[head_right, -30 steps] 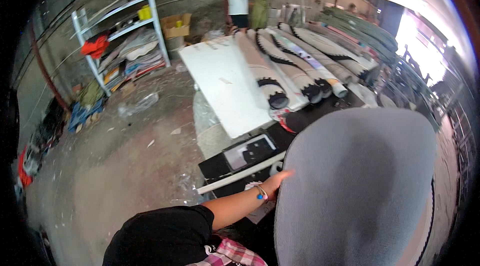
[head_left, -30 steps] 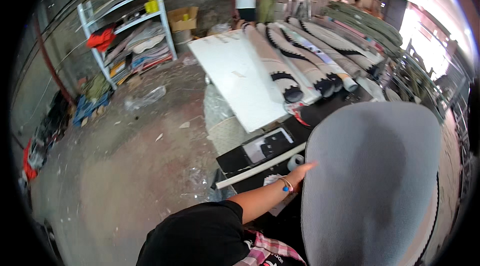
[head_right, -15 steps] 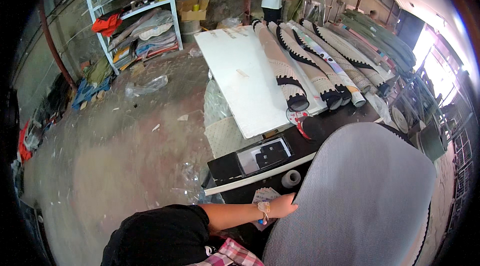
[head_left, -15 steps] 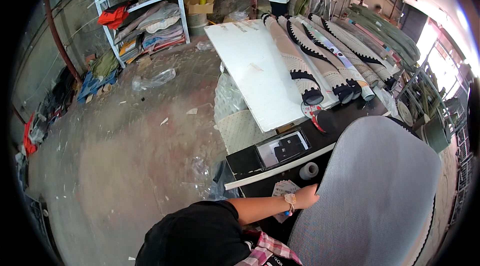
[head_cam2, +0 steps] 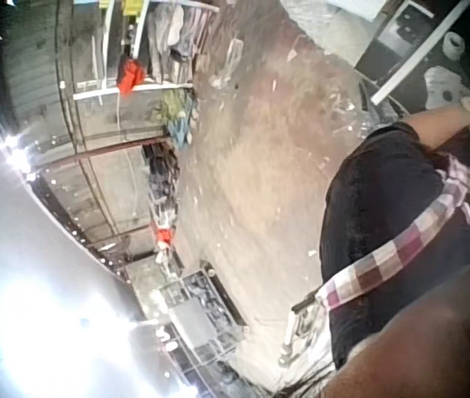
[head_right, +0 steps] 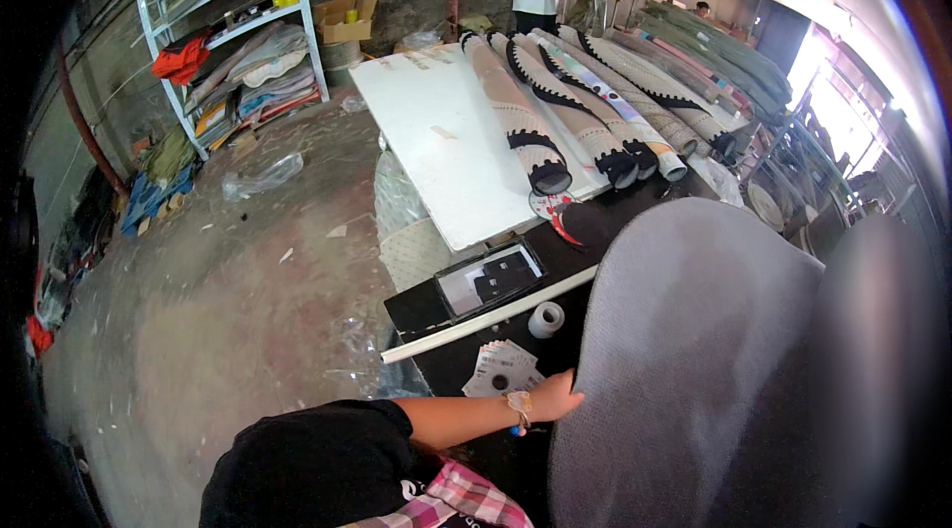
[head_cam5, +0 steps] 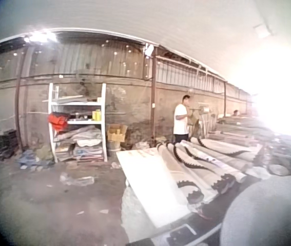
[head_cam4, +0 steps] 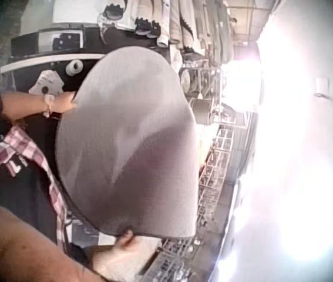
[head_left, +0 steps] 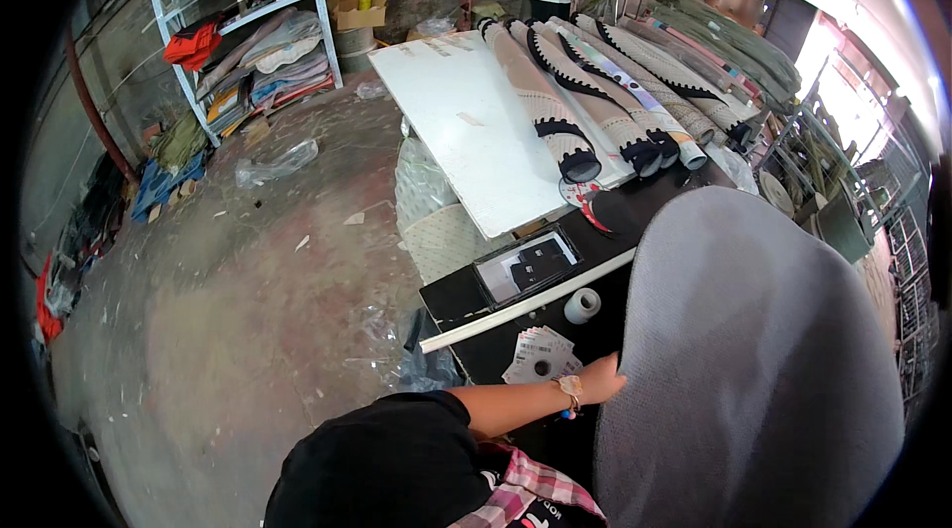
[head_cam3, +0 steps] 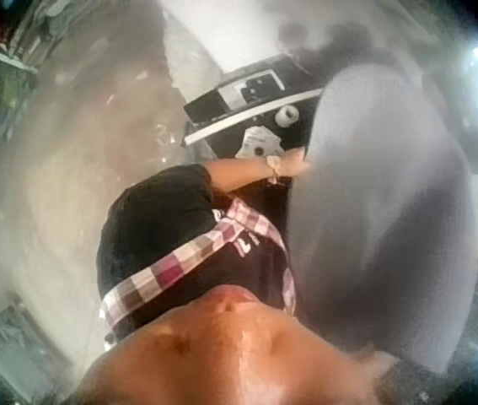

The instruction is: The person rolls up circular rugs and secures them with adhesive tape and labels.

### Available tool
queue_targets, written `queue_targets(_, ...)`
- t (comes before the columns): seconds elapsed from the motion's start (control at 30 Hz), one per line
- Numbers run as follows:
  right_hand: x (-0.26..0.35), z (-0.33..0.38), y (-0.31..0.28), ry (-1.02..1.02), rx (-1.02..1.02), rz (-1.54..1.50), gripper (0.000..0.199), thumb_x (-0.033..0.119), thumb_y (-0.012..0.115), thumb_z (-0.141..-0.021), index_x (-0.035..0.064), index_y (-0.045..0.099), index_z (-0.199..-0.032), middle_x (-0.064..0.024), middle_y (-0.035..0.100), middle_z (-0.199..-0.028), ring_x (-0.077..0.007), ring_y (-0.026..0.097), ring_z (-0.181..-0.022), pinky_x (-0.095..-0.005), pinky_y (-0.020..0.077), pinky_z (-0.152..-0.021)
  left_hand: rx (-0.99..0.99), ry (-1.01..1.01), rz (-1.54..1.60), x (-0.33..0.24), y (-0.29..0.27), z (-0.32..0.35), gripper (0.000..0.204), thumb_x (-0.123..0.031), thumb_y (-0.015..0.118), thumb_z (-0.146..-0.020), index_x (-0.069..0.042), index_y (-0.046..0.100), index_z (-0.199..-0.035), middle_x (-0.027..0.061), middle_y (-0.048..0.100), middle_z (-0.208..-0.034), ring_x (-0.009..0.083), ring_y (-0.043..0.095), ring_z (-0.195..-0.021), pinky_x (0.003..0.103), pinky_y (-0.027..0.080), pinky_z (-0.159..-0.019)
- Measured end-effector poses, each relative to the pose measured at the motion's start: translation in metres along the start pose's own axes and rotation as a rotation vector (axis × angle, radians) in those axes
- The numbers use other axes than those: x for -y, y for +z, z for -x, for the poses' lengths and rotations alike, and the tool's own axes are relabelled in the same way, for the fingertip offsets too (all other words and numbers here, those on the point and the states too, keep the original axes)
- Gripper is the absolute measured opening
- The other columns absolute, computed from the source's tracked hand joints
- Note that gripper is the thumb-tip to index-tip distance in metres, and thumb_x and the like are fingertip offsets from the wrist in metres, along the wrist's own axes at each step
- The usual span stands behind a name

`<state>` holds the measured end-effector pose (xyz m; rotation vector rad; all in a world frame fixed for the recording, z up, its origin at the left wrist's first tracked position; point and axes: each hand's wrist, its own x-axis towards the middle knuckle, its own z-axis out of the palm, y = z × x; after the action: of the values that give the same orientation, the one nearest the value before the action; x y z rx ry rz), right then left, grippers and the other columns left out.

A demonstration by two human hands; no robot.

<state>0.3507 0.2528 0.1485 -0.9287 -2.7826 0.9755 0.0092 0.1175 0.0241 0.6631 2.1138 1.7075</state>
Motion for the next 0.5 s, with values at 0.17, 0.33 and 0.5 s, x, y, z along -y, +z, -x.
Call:
queue_targets(0.17,-0.024,-0.005,-0.007,0.097,-0.041,-0.035,0.048,0.034,0.054,-0.088,0.0040,0.049,-0.125,-0.0172,0.049,-0.124,-0.0324,0.044,-0.110,-0.0443,0.0342,-0.093,-0.018,0.016,0.054,-0.008,-0.001,0.003,0.038,-0.017,0.052,-0.079,0.003,0.048,-0.112,0.0265,0.058,-0.103,0.0415,0.055,-0.098,0.043,0.044,-0.084)
queue_targets(0.33,-0.053,-0.013,-0.021,0.233,-0.070,-0.049,0.049,0.036,0.053,-0.088,0.0050,0.048,-0.126,-0.0183,0.047,-0.127,-0.0340,0.042,-0.115,-0.0458,0.0318,-0.097,0.022,0.055,-0.027,-0.041,0.004,0.025,0.040,-0.018,0.052,-0.081,0.004,0.045,-0.114,0.0273,0.057,-0.103,0.0425,0.055,-0.097,0.043,0.045,-0.084)
queue_targets(0.5,-0.076,-0.039,-0.035,0.387,-0.045,-0.044,0.051,0.037,0.052,-0.089,0.0059,0.047,-0.128,-0.0194,0.046,-0.129,-0.0356,0.040,-0.119,-0.0474,0.0294,-0.101,0.099,-0.069,0.002,-0.021,0.010,0.058,0.043,-0.020,0.053,-0.085,0.004,0.044,-0.119,0.0246,0.058,-0.107,0.0365,0.057,-0.099,0.041,0.044,-0.086)
